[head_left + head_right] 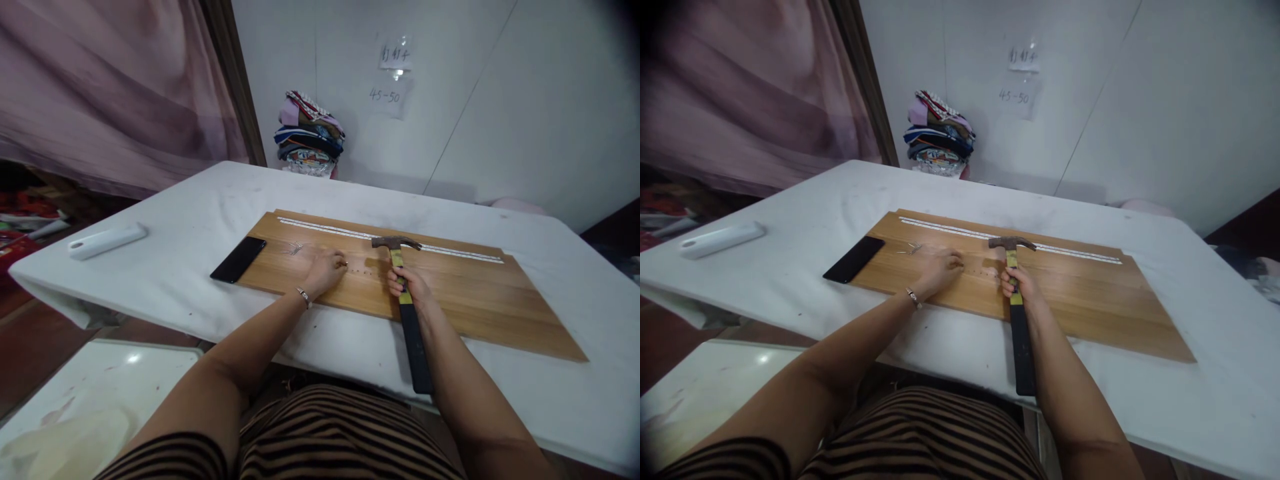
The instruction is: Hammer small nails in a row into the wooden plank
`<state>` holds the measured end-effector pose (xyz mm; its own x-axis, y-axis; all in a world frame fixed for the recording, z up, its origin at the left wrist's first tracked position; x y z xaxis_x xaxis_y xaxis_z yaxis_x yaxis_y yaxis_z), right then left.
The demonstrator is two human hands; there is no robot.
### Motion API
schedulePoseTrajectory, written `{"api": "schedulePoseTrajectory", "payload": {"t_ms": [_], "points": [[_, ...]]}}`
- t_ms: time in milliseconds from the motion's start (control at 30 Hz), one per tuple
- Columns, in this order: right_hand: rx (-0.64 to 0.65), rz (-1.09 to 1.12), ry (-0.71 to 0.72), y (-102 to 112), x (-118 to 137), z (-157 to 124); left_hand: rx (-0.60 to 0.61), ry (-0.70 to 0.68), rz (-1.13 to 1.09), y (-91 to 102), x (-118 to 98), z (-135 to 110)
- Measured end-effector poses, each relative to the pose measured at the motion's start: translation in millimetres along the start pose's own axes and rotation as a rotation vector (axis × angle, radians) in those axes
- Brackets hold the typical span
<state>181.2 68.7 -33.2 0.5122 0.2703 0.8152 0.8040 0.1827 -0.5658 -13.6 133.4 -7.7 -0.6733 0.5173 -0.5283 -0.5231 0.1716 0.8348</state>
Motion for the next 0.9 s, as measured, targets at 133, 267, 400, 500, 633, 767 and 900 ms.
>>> {"api": "schedulePoseTrajectory", "payload": {"t_ms": [133,267,400,500,633,767,900], "points": [[-0.013,-0.019,0.011,-3,2,-1,0.015,0.008,-0.007,-0.1,-1,0],[-0.029,-0.093,0.032,-11,4,-5,-0.005,0.014,-0.012,-0.7,2,1],[-0.038,-0.200,0.017,-28,2,-12,-0.031,0.008,-0.044,-3.2,5,2],[-0.029,-0.246,0.025,-43,1,-18,-0.047,0.024,-0.069,-5.0,8,2],[-0.028,-0.270,0.056,-57,3,-26,-0.047,0.023,-0.084,-5.3,7,1],[-0.029,-0.286,0.065,-64,4,-29,-0.047,0.032,-0.094,-4.9,8,0],[-0.013,-0.250,0.059,-69,-2,-29,-0.061,0.013,-0.118,-6.3,10,0]]}}
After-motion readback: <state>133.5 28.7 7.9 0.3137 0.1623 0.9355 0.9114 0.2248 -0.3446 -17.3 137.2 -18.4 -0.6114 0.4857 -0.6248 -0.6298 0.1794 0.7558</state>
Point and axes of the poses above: each hand's wrist, its own z-axis towards the middle knuckle, its own y-axis out of the back of the hand, x = y × z, the point moved 7 cm from there along z, towards the middle knuckle, and after that the axes turned 7 degrees about x, right-handed, at the moved point
